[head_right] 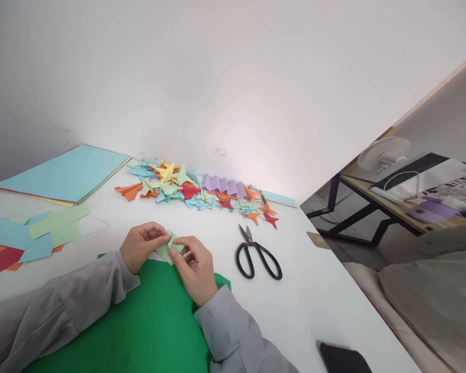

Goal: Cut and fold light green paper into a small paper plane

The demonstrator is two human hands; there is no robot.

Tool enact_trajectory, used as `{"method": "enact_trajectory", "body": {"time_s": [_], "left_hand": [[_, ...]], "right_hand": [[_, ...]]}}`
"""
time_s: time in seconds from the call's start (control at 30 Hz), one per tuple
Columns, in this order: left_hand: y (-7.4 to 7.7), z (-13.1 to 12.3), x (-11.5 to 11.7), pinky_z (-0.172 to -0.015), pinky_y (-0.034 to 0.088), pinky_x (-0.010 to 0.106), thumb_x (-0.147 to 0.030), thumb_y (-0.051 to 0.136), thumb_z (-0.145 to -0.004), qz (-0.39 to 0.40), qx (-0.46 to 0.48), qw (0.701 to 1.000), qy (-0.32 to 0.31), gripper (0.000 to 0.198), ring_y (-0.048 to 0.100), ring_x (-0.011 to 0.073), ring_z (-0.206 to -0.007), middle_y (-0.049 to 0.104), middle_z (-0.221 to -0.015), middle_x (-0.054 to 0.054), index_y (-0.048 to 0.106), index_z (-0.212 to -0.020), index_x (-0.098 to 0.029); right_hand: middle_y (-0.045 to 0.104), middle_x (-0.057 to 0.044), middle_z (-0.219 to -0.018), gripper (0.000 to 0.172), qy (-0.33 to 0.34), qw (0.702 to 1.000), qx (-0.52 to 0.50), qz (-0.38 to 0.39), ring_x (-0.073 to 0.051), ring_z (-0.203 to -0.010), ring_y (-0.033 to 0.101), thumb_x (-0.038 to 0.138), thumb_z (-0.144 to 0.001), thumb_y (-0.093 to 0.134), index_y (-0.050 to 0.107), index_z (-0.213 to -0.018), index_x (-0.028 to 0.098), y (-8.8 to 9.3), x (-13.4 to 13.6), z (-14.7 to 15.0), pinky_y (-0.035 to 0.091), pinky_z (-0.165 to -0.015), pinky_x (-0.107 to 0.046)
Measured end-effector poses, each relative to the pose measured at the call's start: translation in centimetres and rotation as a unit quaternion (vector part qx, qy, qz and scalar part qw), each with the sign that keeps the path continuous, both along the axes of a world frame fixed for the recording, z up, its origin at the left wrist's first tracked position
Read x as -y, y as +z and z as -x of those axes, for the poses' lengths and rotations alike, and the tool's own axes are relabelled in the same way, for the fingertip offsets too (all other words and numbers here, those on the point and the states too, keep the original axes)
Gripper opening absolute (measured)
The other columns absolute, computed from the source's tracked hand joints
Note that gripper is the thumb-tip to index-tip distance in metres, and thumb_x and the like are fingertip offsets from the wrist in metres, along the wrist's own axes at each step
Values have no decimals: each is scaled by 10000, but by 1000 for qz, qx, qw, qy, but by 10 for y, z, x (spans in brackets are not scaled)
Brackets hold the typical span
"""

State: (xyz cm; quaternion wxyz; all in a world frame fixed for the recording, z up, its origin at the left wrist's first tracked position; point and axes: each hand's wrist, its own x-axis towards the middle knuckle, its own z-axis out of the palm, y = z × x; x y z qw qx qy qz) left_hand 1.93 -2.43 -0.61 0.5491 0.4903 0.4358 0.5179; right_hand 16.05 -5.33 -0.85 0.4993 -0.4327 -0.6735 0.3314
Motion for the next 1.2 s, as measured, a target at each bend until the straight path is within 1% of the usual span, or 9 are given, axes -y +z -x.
{"method": "enact_trajectory", "body": {"time_s": [0.13,0.3,0.5,0.6,0.73,0.83,0.97,1.13,1.2], "left_hand": [[0,1,1,-526,400,195,-232,664,-592,-3,-7,1000,-2,139,509,77,-530,578,-547,-22,570,-611,-131],[-4,0,-1,-549,417,206,-244,675,-579,2,-3,1000,8,145,537,95,-564,606,-584,-7,591,-619,-133],[0,-1,0,-486,388,203,-323,666,-587,17,1,1000,16,203,497,80,-492,577,-525,-20,593,-607,-135],[4,-1,2,-508,406,209,-282,708,-526,13,-6,1000,4,202,523,91,-517,592,-533,-19,587,-602,-140],[6,-1,3,-514,401,203,-253,714,-518,10,-7,1000,8,195,514,83,-519,584,-535,-26,583,-606,-139],[5,-1,3,-505,390,202,-252,706,-532,10,-10,1000,8,190,502,81,-515,572,-535,-27,579,-615,-137],[3,-1,2,-498,382,193,-245,698,-546,8,-8,1000,3,194,481,68,-501,545,-517,-38,548,-602,-135],[-1,-1,1,-504,399,190,-240,718,-514,18,9,1000,14,284,496,68,-496,527,-506,-59,464,-603,-151],[-1,0,0,-517,420,199,-233,730,-492,25,24,999,21,329,517,75,-509,538,-524,-64,444,-639,-161]], "right_hand": [[468,19,-638,164,3,999,-6,37,-80,-465,442,299,-735,563,548,-851,185,0,0,1,388,-418,-206],[466,25,-623,150,-13,999,17,24,-78,-451,440,281,-735,560,533,-850,187,-3,0,1,384,-416,-209],[530,-18,-772,113,15,999,40,-13,-94,-538,491,232,-734,554,542,-839,193,-3,0,2,410,-439,-212],[512,2,-734,145,17,999,39,11,-77,-475,449,243,-714,576,525,-842,201,-4,0,2,384,-409,-210],[446,49,-618,242,15,998,-1,68,-83,-457,423,289,-705,594,456,-890,216,-5,-1,2,355,-409,-212],[479,50,-648,300,13,996,-30,83,-87,-471,420,291,-698,601,384,-895,225,-6,-3,3,348,-418,-215],[516,38,-708,364,16,996,-16,88,-84,-470,411,256,-659,629,356,-898,227,-6,-3,5,344,-415,-216],[428,70,-588,289,20,997,5,79,-90,-470,419,195,-725,534,359,-954,214,-5,-1,4,338,-433,-214],[413,74,-583,318,34,996,-4,84,-93,-484,425,200,-730,527,344,-990,215,-4,0,3,338,-439,-211]]}}
